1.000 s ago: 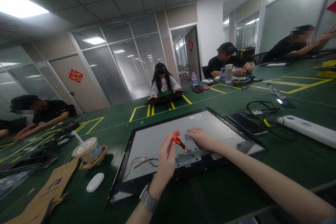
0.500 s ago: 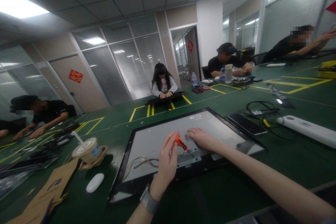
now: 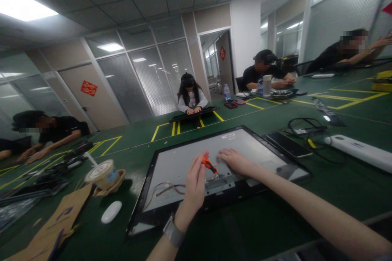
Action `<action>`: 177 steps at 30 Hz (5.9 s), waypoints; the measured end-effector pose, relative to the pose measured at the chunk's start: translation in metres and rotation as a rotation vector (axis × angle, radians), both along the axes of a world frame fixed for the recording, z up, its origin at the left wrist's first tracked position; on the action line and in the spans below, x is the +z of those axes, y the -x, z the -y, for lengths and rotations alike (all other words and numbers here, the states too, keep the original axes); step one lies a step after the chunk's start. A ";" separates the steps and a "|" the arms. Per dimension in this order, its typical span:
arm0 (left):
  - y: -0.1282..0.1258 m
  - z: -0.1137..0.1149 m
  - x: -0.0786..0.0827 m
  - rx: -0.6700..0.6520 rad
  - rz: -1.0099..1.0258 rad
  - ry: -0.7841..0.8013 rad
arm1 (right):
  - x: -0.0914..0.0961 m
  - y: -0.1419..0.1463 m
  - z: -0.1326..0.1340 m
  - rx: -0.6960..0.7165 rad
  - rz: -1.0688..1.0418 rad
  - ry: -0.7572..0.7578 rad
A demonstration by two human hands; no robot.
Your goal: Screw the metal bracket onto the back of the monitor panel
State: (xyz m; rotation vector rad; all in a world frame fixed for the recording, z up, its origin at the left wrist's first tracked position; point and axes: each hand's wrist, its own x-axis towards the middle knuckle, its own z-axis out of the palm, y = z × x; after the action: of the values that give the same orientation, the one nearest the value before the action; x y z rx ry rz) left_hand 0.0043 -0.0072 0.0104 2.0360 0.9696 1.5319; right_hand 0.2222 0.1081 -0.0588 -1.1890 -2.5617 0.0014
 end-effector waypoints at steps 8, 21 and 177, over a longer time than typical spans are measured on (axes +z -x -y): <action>0.000 0.002 0.008 0.063 -0.071 -0.075 | 0.003 0.000 0.002 -0.006 0.005 0.013; -0.001 0.000 0.005 0.087 -0.057 -0.092 | 0.007 0.001 0.004 -0.015 0.022 0.026; -0.001 0.002 -0.001 0.118 -0.012 -0.070 | 0.008 0.002 0.005 -0.026 0.023 0.043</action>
State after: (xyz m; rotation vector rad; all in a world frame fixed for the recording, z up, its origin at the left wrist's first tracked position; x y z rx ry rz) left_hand 0.0058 -0.0089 0.0089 2.0709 1.0728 1.6370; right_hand 0.2198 0.1032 -0.0504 -1.2450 -2.5776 0.0375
